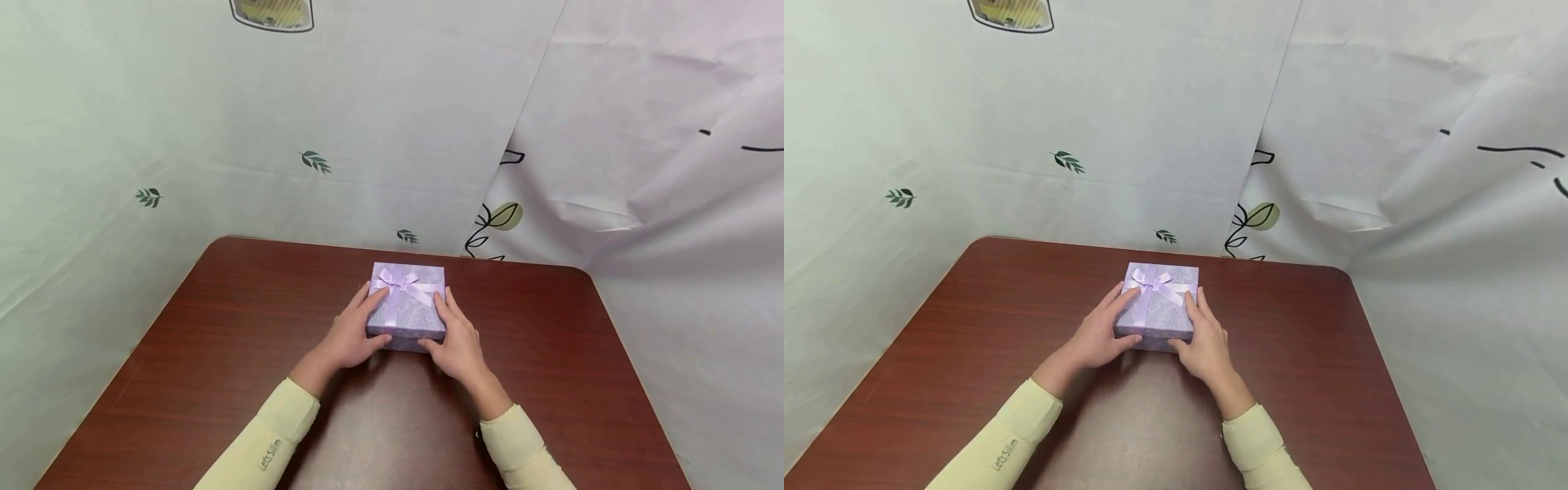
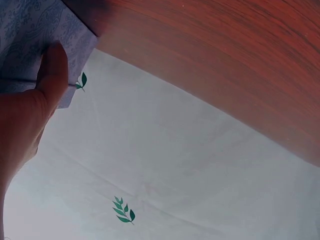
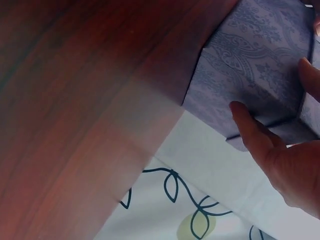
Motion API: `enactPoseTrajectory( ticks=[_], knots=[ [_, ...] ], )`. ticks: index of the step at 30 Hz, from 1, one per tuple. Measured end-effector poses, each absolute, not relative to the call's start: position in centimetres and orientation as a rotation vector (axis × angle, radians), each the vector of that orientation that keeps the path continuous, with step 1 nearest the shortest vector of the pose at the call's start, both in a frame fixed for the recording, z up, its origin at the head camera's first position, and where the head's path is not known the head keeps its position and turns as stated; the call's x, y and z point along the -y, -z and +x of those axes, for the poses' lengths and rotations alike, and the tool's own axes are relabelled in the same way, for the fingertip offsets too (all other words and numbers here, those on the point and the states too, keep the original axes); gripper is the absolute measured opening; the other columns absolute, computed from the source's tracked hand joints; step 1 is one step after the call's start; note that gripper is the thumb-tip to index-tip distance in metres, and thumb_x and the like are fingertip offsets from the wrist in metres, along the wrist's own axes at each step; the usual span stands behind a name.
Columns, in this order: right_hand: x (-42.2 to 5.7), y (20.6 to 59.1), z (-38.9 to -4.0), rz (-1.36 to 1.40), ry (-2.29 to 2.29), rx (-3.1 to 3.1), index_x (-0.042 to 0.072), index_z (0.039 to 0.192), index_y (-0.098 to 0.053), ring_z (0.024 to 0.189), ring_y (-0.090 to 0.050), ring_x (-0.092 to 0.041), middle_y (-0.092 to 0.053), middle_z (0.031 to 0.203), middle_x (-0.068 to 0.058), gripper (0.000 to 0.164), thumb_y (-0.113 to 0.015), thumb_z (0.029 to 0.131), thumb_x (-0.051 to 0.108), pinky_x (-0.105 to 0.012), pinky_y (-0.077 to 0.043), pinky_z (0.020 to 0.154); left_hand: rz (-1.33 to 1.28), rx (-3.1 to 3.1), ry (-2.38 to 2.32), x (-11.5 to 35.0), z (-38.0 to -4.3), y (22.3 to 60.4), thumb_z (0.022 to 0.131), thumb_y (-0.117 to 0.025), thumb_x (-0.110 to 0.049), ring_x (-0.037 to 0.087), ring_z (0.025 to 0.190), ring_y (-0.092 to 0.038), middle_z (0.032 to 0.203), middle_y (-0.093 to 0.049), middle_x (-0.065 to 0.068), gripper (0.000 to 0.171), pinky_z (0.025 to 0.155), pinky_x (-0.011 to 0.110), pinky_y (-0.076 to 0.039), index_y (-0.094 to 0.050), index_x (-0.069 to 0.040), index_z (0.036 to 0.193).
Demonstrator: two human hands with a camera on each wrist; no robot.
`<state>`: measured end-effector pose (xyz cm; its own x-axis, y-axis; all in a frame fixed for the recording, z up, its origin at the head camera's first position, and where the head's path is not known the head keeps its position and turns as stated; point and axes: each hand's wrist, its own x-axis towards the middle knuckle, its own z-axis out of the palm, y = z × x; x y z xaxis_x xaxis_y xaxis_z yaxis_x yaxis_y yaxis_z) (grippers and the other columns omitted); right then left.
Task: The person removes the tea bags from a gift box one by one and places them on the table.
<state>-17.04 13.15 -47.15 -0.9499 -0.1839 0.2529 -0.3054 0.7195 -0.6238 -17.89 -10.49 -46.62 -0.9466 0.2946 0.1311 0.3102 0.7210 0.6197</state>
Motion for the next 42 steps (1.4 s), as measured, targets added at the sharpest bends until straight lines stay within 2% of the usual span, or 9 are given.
enactPoseTrajectory(
  ticks=[6, 12, 19, 31, 37, 42],
  knots=[
    [-13.09, 47.20, -17.05, 0.412, -1.080, 2.737, 0.007, 0.154, -0.040, 0.138, -0.040, -0.036, -0.024, 0.162, -0.012, 0.098, -0.092, 0.071, 0.014, -0.059, -0.038, 0.101, -0.540, 2.876, 1.086, 10.69, -18.04, 46.57, 0.084, -0.082, -0.028, 0.041, 0.139, -0.035, 0.163, -0.017, 0.017, 0.087, 0.101, 0.067, -0.034, -0.035, -0.027, 0.157],
    [-13.20, 47.14, -17.12, 0.421, -1.105, 2.704, 0.006, 0.153, -0.041, 0.138, -0.040, -0.035, -0.026, 0.161, -0.012, 0.096, -0.092, 0.071, 0.013, -0.057, -0.038, 0.102, -0.582, 2.822, 1.140, 10.80, -18.25, 46.65, 0.084, -0.083, -0.024, 0.035, 0.144, -0.028, 0.161, -0.023, 0.020, 0.091, 0.110, 0.053, -0.029, -0.031, -0.017, 0.158],
    [-13.38, 47.39, -17.09, 0.408, -1.139, 2.693, 0.007, 0.152, -0.042, 0.138, -0.039, -0.034, -0.027, 0.161, -0.012, 0.096, -0.092, 0.071, 0.011, -0.055, -0.038, 0.103, -0.510, 2.838, 1.136, 10.45, -18.05, 47.06, 0.083, -0.084, -0.027, 0.033, 0.140, -0.036, 0.154, -0.037, 0.017, 0.093, 0.111, 0.050, -0.029, -0.031, -0.009, 0.156],
    [-13.42, 47.45, -17.06, 0.422, -1.140, 2.693, 0.007, 0.153, -0.040, 0.138, -0.039, -0.035, -0.026, 0.161, -0.012, 0.096, -0.091, 0.072, 0.013, -0.056, -0.037, 0.103, -0.513, 2.838, 1.177, 10.41, -17.98, 47.34, 0.086, -0.081, -0.029, 0.033, 0.143, -0.031, 0.159, -0.030, 0.015, 0.084, 0.112, 0.052, -0.027, -0.035, -0.015, 0.156],
    [-13.50, 47.30, -17.16, 0.437, -1.152, 2.684, 0.008, 0.154, -0.039, 0.139, -0.038, -0.034, -0.026, 0.162, -0.012, 0.096, -0.091, 0.073, 0.012, -0.058, -0.038, 0.102, -0.509, 2.843, 1.231, 10.42, -17.98, 47.24, 0.088, -0.078, -0.031, 0.029, 0.145, -0.027, 0.162, -0.025, 0.008, 0.082, 0.112, 0.051, -0.026, -0.035, -0.023, 0.157],
    [-13.52, 47.31, -17.39, 0.443, -1.162, 2.675, 0.009, 0.155, -0.038, 0.139, -0.038, -0.034, -0.025, 0.162, -0.012, 0.096, -0.090, 0.074, 0.011, -0.061, -0.038, 0.100, -0.545, 2.787, 1.259, 10.51, -18.10, 47.30, 0.087, -0.080, -0.027, 0.029, 0.145, -0.027, 0.162, -0.025, 0.008, 0.082, 0.112, 0.050, -0.026, -0.036, -0.021, 0.156]
  ],
)
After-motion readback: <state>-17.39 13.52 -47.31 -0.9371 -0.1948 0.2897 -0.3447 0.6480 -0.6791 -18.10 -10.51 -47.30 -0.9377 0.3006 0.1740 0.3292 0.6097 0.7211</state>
